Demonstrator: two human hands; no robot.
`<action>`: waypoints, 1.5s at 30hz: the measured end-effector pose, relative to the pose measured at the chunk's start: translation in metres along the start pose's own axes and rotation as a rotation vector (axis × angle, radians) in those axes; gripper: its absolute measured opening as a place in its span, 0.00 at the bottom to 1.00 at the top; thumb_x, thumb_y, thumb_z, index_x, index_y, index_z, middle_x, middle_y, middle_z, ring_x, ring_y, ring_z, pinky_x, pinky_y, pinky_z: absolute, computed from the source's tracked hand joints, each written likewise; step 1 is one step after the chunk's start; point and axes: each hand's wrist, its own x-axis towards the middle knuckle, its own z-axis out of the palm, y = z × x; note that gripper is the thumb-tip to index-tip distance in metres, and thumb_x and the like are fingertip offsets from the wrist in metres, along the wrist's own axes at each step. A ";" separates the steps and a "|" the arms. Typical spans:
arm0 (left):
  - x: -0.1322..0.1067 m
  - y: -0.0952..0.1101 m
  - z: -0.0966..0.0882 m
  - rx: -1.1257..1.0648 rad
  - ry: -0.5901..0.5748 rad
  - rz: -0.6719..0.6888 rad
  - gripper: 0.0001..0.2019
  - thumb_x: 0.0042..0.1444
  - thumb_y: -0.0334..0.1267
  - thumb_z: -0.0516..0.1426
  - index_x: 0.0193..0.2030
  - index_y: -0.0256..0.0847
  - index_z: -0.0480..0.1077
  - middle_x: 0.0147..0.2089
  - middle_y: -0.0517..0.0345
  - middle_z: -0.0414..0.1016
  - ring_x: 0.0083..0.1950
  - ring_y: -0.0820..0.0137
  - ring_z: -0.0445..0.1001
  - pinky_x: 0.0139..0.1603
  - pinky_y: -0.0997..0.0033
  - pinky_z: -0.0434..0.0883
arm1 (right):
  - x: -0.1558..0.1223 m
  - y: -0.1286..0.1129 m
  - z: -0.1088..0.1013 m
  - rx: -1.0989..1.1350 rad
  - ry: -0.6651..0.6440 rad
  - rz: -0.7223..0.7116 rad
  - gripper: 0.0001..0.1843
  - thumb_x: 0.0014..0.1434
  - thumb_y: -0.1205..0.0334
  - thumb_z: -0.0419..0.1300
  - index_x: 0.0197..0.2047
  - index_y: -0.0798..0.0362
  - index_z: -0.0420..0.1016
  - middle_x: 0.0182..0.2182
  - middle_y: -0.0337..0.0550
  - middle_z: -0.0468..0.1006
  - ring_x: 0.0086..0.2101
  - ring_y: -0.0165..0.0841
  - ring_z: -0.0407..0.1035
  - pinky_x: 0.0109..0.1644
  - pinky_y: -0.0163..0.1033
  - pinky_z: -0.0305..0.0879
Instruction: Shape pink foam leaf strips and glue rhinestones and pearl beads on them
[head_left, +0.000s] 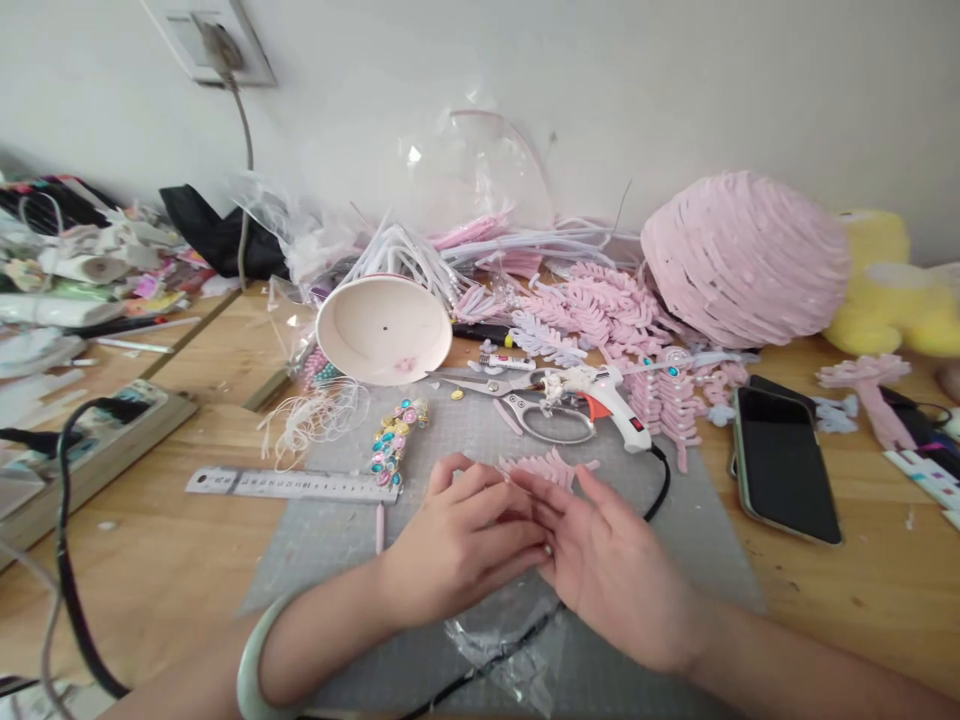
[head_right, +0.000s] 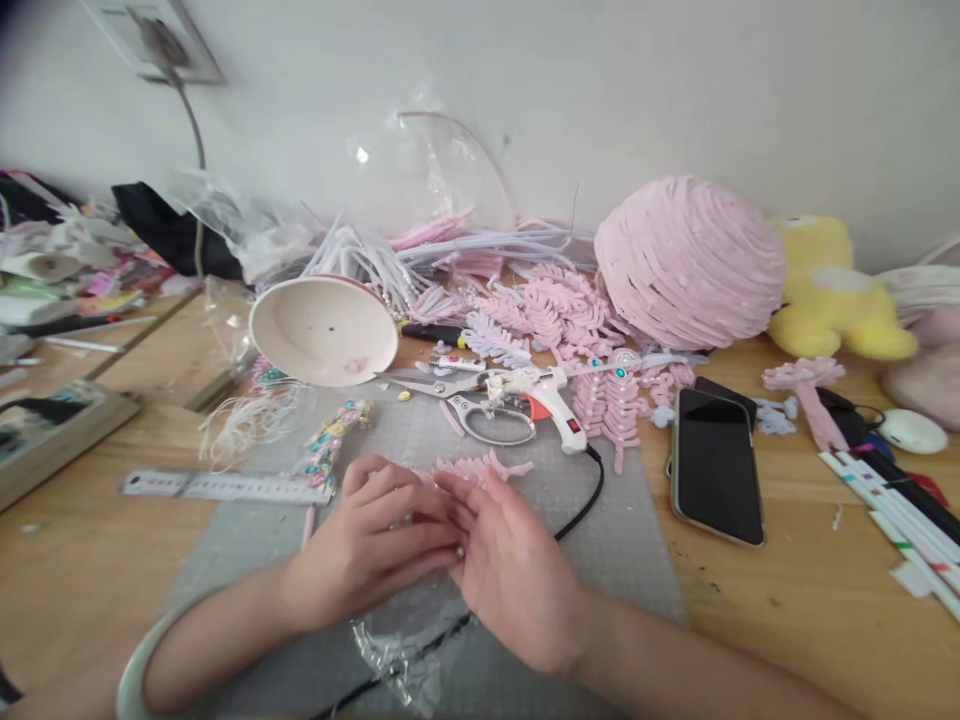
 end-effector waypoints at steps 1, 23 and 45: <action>0.000 0.000 0.000 -0.002 -0.004 0.016 0.05 0.61 0.38 0.55 0.37 0.45 0.73 0.38 0.63 0.77 0.42 0.70 0.69 0.45 0.62 0.56 | 0.000 0.000 0.000 -0.001 -0.005 -0.007 0.25 0.58 0.40 0.46 0.44 0.49 0.71 0.46 0.47 0.74 0.46 0.35 0.68 0.53 0.43 0.62; -0.003 0.002 -0.001 0.097 0.136 -0.006 0.03 0.59 0.34 0.56 0.37 0.46 0.70 0.33 0.66 0.76 0.35 0.74 0.73 0.48 0.62 0.55 | -0.011 0.002 -0.008 -0.484 0.082 -0.361 0.14 0.57 0.54 0.58 0.47 0.44 0.69 0.45 0.42 0.73 0.47 0.33 0.66 0.52 0.42 0.62; -0.005 0.006 0.001 -0.316 0.235 -0.129 0.10 0.62 0.41 0.54 0.33 0.40 0.72 0.29 0.63 0.72 0.31 0.75 0.70 0.39 0.66 0.58 | -0.017 -0.015 -0.012 -1.477 -0.007 -1.112 0.05 0.55 0.70 0.61 0.36 0.53 0.76 0.26 0.38 0.78 0.27 0.28 0.68 0.32 0.36 0.64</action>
